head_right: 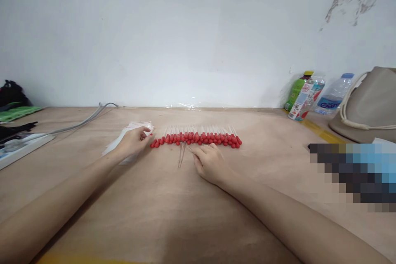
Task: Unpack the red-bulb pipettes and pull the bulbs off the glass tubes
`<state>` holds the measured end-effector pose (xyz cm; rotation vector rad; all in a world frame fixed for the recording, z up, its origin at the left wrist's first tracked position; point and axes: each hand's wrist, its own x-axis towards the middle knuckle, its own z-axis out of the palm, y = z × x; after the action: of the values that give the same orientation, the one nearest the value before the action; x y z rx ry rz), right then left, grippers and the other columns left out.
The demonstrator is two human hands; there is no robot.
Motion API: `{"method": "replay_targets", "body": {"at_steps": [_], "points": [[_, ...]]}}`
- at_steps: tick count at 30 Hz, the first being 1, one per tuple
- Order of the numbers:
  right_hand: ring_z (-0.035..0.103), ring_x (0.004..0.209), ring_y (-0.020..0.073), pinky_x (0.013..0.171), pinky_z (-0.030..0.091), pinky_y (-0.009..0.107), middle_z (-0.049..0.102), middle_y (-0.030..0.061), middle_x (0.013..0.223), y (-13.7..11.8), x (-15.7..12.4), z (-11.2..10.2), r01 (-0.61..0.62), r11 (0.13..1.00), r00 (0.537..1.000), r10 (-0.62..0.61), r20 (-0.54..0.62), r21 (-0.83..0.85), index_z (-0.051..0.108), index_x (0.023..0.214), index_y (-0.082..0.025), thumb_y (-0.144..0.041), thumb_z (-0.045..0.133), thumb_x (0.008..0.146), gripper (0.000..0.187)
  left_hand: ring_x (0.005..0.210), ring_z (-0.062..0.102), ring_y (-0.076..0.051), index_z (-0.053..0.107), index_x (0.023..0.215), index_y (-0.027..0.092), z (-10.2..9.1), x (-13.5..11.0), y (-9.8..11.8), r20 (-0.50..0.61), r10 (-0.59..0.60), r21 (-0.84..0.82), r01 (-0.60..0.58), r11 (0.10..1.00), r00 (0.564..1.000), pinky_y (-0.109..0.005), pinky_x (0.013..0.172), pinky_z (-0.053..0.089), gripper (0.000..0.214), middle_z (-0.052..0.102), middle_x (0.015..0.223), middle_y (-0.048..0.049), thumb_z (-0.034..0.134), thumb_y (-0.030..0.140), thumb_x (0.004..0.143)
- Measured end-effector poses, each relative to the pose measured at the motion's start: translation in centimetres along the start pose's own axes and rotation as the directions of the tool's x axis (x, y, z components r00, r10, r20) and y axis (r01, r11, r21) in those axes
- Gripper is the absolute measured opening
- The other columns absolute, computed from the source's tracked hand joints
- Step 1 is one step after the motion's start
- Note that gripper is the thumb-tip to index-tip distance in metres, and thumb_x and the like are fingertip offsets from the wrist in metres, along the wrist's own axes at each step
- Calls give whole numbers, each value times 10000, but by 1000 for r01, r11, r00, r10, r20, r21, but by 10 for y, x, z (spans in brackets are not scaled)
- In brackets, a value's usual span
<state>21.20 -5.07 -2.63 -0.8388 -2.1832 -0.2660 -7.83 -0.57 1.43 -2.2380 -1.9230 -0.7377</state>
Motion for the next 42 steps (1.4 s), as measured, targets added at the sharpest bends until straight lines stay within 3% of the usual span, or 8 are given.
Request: {"method": "replay_targets", "body": {"at_steps": [3, 6, 12, 17, 23, 27, 35, 42], "points": [[521, 654, 149, 643, 304, 283, 610, 47, 679, -2, 7, 0, 122, 988, 991, -118, 55, -90, 601, 816, -153, -105, 403, 813, 204, 629, 602, -195, 613, 843, 178, 3, -1, 2, 24, 24, 12, -24, 1000, 999, -285, 589, 442, 237, 639, 643, -24, 492, 366, 765], [481, 596, 137, 621, 282, 277, 567, 32, 610, -2, 13, 2, 188, 968, 980, -174, 96, -165, 575, 705, -150, -97, 399, 807, 210, 797, 587, -224, 617, 841, 181, 3, -2, 12, -26, 57, 25, -57, 998, 998, -323, 707, 440, 256, 639, 766, -55, 462, 379, 793], [456, 572, 130, 626, 262, 272, 557, 29, 595, 0, 24, 14, 205, 948, 976, -179, 125, -244, 548, 634, -147, -101, 418, 794, 212, 857, 530, -225, 609, 909, 191, 5, -10, 30, -35, 302, 10, -301, 953, 953, -354, 786, 405, 290, 607, 846, -54, 513, 437, 789], [456, 575, 133, 629, 252, 277, 558, 36, 598, 1, 30, 20, 209, 938, 973, -172, 151, -277, 556, 638, -136, -96, 429, 790, 202, 906, 525, -227, 602, 977, 220, 14, -13, 33, -48, 377, 35, -376, 926, 925, -372, 821, 363, 248, 626, 920, -40, 528, 383, 806], [495, 638, 144, 654, 274, 289, 593, 51, 671, -5, 30, 20, 152, 961, 974, -106, 200, -230, 571, 679, -133, -111, 440, 796, 178, 878, 558, -207, 622, 931, 221, 20, -12, 35, -69, 401, 52, -398, 916, 913, -377, 830, 343, 196, 659, 898, -30, 478, 323, 845], [521, 741, 170, 698, 309, 304, 615, 66, 780, -17, 27, 15, 15, 988, 976, 18, 215, -151, 601, 768, -139, -249, 454, 840, 197, 851, 577, -203, 624, 893, 211, 22, -13, 37, -110, 390, 28, -389, 921, 914, -385, 834, 349, 178, 672, 880, -31, 466, 278, 844], [508, 883, 216, 792, 337, 376, 597, 101, 959, -25, 25, 9, -68, 997, 968, 75, 240, -37, 576, 1050, -157, -534, 441, 813, 465, 732, 602, -160, 625, 904, 182, 21, -18, 41, -297, 185, -184, -247, 951, 937, -303, 727, 460, 198, 664, 840, -34, 463, 276, 842], [515, 857, 213, 753, 373, 360, 586, 98, 937, -15, 14, 7, -137, 991, 990, 136, 25, 9, 580, 1026, -162, -389, 481, 827, 317, 806, 598, -141, 608, 918, 180, 18, -30, 48, -407, 203, -337, -353, 873, 891, -258, 719, 495, 165, 642, 876, -36, 472, 230, 838]]}}
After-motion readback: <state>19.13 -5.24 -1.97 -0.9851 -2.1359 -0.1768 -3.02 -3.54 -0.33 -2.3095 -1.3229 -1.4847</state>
